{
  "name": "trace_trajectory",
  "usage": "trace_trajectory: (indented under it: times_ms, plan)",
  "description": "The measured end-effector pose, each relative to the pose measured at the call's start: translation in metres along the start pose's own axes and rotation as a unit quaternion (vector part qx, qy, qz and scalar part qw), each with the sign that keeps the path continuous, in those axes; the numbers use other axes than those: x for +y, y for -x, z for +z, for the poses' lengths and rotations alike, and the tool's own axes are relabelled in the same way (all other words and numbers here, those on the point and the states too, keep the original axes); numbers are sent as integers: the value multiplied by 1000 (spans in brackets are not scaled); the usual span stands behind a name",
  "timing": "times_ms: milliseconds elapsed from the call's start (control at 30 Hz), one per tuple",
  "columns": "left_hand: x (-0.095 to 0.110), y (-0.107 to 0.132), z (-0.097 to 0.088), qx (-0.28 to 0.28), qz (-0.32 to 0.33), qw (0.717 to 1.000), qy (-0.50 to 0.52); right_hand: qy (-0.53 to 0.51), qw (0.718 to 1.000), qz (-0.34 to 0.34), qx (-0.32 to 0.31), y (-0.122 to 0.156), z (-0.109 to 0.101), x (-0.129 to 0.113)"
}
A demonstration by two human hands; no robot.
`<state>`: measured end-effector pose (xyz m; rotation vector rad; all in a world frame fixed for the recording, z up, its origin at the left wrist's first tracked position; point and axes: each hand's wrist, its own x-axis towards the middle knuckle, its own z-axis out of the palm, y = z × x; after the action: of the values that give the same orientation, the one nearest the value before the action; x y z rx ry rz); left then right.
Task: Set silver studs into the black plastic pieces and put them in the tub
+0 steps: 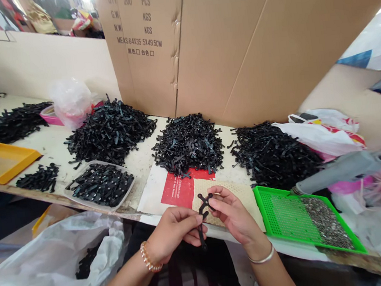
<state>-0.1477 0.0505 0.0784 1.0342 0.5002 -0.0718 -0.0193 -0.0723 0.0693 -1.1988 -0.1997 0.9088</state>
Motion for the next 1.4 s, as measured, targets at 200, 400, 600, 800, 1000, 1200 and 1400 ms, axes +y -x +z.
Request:
trace_trajectory:
  times_ms: [200,400,600,800,1000,1200,1400]
  plan:
    - [0,-1,-1,4,-4,1000,7,-8,1000,14,-8,-1,-2,1]
    - [0,-2,-1,7,3,1000,21,16,999,13,-42,0,-2,1]
    - [-1,-3,-2,4,10,1000,-2,20,998,-28,-43,-3,-1,11]
    - [2,0,-2,-9,10,1000,-13,19,999,-40,-25,-7,-2,20]
    - [1,-2,-4,-14,20,999,-42,3,1000,-11,-2,-6,1,21]
    - [-7,-4,-1,-4,36,999,-15,6,1000,-19,-8,-5,3,19]
    - [-4,-1,1,-2,26,1000,16,21,998,-51,-10,-6,3,21]
